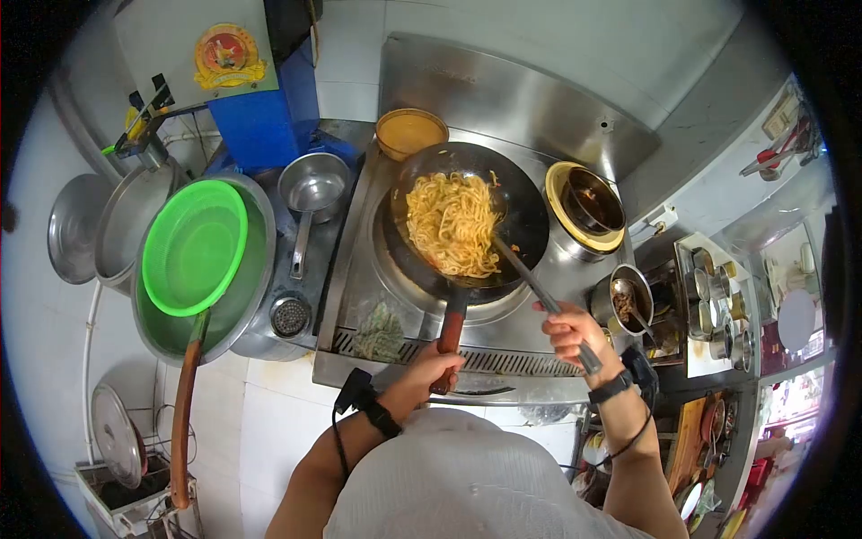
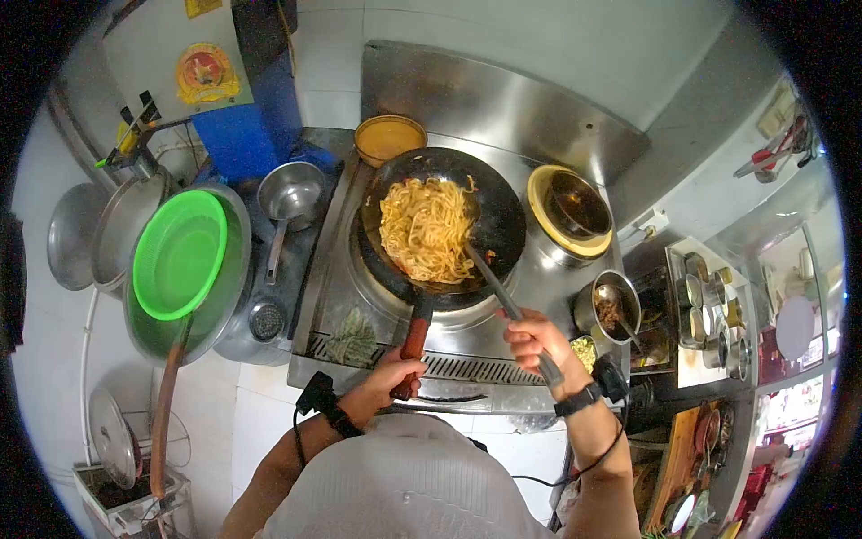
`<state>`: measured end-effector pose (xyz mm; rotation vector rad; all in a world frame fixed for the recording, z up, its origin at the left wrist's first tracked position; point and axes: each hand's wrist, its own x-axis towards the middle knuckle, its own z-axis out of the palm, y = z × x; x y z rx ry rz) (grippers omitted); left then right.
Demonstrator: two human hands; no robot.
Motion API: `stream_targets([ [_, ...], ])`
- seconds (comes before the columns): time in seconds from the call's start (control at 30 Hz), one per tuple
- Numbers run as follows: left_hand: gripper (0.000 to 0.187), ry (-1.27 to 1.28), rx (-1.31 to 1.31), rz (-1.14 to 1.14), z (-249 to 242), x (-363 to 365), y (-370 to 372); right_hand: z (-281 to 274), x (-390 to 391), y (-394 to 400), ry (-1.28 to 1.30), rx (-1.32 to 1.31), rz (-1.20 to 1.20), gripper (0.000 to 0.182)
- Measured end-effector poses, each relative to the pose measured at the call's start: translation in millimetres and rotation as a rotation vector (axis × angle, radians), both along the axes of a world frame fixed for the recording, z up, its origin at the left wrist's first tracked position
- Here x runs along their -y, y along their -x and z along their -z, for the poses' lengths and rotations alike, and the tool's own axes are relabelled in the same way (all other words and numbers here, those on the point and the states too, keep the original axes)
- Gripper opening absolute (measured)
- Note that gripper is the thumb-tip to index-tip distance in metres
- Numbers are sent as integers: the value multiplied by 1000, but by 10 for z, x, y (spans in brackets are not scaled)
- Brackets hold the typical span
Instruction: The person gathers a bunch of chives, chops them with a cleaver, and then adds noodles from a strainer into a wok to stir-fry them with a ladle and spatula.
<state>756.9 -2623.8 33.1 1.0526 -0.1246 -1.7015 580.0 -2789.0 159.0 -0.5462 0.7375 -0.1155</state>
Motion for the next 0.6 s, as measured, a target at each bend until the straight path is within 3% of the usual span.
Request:
stream_targets([
  [0.07, 21, 5, -6, 6, 34, 7, 3, -287, -135, 49, 137, -131, -12, 29],
  [0.17, 22, 10, -6, 13, 27, -6, -6, -516, -257, 71, 582, -384, -153, 32],
  [0.33, 23, 15, -28, 0, 48, 15, -6, -657, -234, 178, 799, -569, -299, 33],
  [0.4, 22, -6, 12, -1, 45, 5, 3, -545, -75, 205, 1091, -754, -421, 31],
  [0.43, 22, -6, 4, -3, 51, 0, 2, -446, 50, 228, 1369, -802, -489, 29],
  [0.47, 23, 9, -7, 6, 55, 2, -9, -407, 140, 193, 1370, -805, -494, 29],
  [0.53, 23, 24, -23, 9, 79, 0, -14, -330, 298, 120, 1095, -889, -506, 27],
  [0.6, 21, 31, -10, 6, 118, 4, 4, -228, 264, 106, 616, -703, -482, 28],
])
